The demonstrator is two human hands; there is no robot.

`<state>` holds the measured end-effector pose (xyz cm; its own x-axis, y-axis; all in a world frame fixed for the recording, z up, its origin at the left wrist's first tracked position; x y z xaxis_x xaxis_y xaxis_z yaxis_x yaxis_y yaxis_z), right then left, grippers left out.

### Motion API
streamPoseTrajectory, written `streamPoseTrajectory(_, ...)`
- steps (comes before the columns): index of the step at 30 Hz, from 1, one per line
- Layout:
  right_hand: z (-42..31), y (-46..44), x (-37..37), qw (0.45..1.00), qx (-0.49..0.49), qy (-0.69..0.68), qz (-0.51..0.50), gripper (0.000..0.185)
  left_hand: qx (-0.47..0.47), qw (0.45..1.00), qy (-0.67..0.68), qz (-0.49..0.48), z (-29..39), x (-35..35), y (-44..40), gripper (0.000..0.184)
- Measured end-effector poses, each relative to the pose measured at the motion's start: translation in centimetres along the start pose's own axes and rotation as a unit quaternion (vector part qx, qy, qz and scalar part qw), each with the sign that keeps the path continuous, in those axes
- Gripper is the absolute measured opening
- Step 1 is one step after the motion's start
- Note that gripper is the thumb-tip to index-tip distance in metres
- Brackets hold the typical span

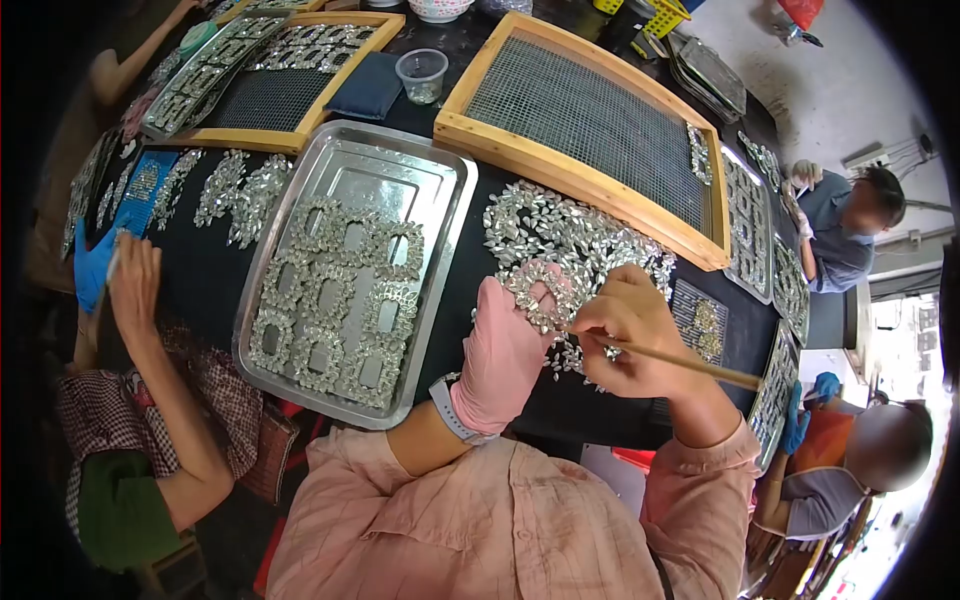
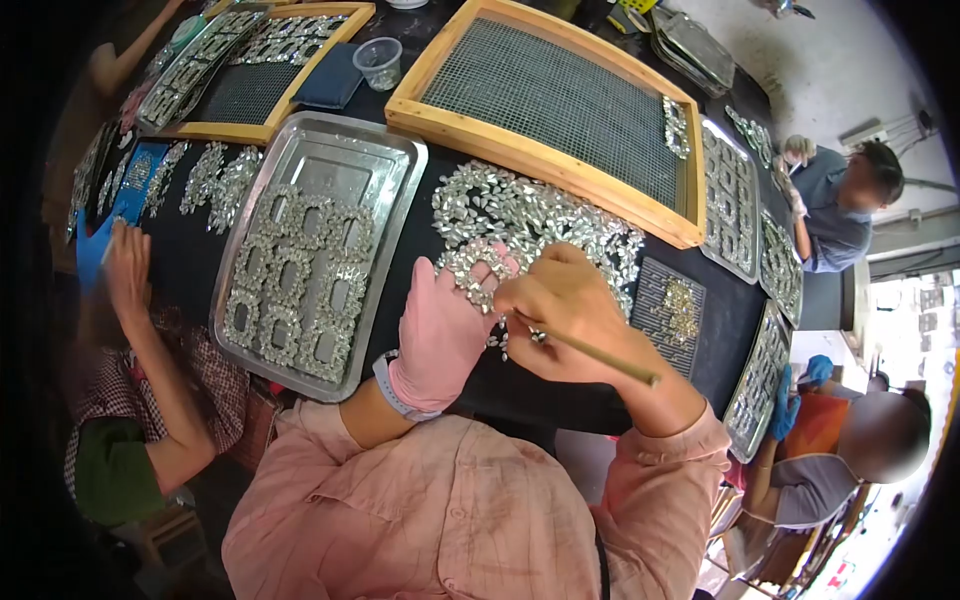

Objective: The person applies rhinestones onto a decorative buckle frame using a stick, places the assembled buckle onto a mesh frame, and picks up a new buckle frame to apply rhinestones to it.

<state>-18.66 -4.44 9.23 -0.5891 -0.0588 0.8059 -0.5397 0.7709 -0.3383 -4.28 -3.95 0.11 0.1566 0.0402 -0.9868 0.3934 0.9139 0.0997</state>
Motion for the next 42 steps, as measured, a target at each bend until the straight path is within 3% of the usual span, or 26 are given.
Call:
streamPoseTrajectory(4, -0.2, 0.1, -0.6, 1.0, 0.015, 0.018, 0.001, 0.031, -0.006, 0.996, 0.083, -0.031, -0.3, 0.9, -0.2, 0.047)
streamPoseTrajectory(8, -0.4, -0.2, -0.8, 0.998, 0.026, 0.059, -0.008, 0.034, -0.093, 0.976, -0.169, -0.105, -0.3, 0.9, 0.1, 0.042)
streamPoseTrajectory(11, -0.4, -0.2, -1.0, 0.997, 0.024, 0.074, -0.007, 0.034, -0.092, 0.952, -0.28, -0.082, -0.1, 0.8, 0.1, 0.045)
streamPoseTrajectory(20, -0.4, -0.2, -0.8, 0.998, 0.025, 0.052, -0.003, 0.033, -0.041, 0.993, -0.105, -0.034, -0.2, 0.1, 0.0, 0.053)
streamPoseTrajectory(22, -0.4, -0.4, -0.3, 1.0, 0.016, 0.013, 0.004, 0.031, 0.002, 1.0, 0.008, 0.007, 0.1, -0.2, 0.1, 0.048)
streamPoseTrajectory(27, 2.5, -1.3, -1.8, 0.983, -0.075, -0.104, 0.132, 0.018, -0.007, 0.996, -0.077, 0.05, -0.1, -0.2, 0.4, 0.052)
streamPoseTrajectory(28, 3.4, -1.9, -2.7, 0.972, -0.132, -0.147, 0.129, 0.018, -0.013, 0.994, -0.099, 0.045, -0.1, -0.3, 0.3, 0.052)
streamPoseTrajectory(29, 4.2, -2.5, -3.6, 0.955, -0.189, -0.19, 0.125, 0.017, -0.02, 0.992, -0.111, 0.061, -0.3, -0.1, 0.2, 0.034)
streamPoseTrajectory(31, 5.0, -3.5, -4.0, 0.929, -0.277, -0.234, 0.077, 0.018, -0.027, 0.994, -0.09, 0.055, -0.2, -0.3, 0.3, 0.034)
streamPoseTrajectory(38, 6.7, -4.1, -5.2, 0.953, -0.257, -0.155, 0.048, 0.017, -0.023, 0.997, -0.039, 0.062, -0.3, -0.3, 0.2, 0.039)
streamPoseTrajectory(41, 6.2, -3.7, -4.8, 0.916, -0.304, -0.257, 0.055, 0.017, -0.031, 0.995, -0.062, 0.074, -0.2, -0.6, 0.2, 0.048)
streamPoseTrajectory(42, 5.9, -3.6, -4.5, 0.926, -0.272, -0.249, 0.082, 0.016, -0.019, 0.996, -0.051, 0.069, -0.3, -0.2, 0.1, 0.05)
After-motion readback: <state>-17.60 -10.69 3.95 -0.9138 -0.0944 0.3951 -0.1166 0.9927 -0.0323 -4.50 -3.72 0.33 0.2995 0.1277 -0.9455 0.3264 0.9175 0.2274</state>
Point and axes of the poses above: each hand's wrist, its own y-axis away from the middle knuckle, its own x-axis out of the back of the hand, z = x × y, the point moved 1 cm from there along -y, towards the middle knuckle, and after that the axes turned 7 degrees about -x, right-handed, at the moved point
